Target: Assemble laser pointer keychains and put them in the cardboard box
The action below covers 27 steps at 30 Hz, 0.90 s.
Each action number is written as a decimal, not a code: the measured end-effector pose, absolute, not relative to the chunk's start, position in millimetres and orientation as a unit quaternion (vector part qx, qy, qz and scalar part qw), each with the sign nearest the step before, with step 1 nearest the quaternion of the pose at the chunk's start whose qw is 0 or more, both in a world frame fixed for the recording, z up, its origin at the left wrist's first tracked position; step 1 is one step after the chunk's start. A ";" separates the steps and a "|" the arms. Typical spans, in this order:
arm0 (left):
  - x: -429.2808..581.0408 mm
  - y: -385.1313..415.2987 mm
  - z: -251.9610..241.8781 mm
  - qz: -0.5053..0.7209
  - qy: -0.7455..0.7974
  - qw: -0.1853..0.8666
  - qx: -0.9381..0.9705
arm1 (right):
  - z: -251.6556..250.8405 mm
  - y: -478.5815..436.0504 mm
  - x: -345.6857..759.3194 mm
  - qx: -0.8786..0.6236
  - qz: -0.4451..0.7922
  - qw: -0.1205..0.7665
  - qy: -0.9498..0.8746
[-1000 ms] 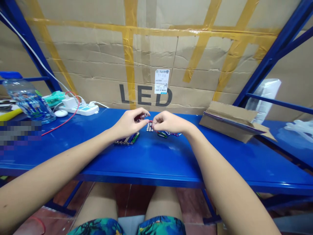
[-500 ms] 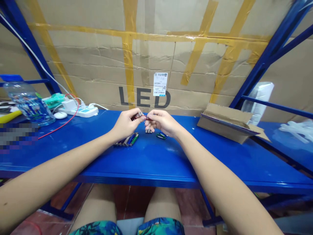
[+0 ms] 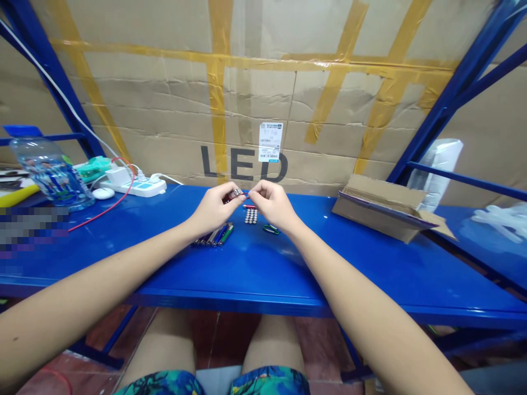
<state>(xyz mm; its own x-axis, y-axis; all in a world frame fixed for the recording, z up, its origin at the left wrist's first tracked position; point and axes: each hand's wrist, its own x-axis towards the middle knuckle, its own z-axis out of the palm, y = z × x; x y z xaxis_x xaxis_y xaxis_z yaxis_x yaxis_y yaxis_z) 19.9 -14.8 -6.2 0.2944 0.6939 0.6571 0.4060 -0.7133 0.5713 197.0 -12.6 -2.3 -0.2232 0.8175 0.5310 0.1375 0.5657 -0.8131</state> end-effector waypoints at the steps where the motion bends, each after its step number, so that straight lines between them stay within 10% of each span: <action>1: 19.4 -13.7 -7.0 0.478 0.347 0.162 0.790 | -1.8 -12.3 198.6 -0.345 0.273 0.524 -0.729; 16: 17.4 -19.0 -5.0 0.402 0.375 -0.025 0.835 | 2.2 -19.1 204.3 -0.355 -0.054 0.416 -0.835; 27: 9.2 -10.2 -1.3 0.429 0.396 0.050 0.810 | 3.6 -11.2 211.4 -0.398 0.107 0.447 -0.794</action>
<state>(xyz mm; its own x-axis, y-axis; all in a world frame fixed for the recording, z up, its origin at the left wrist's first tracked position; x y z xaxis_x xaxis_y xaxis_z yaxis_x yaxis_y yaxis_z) 9.2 -10.2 -1.3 0.3186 0.6850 0.6552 0.5995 -0.6810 0.4205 211.4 -11.2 3.6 -0.2830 0.7283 0.6240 0.5366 0.6595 -0.5264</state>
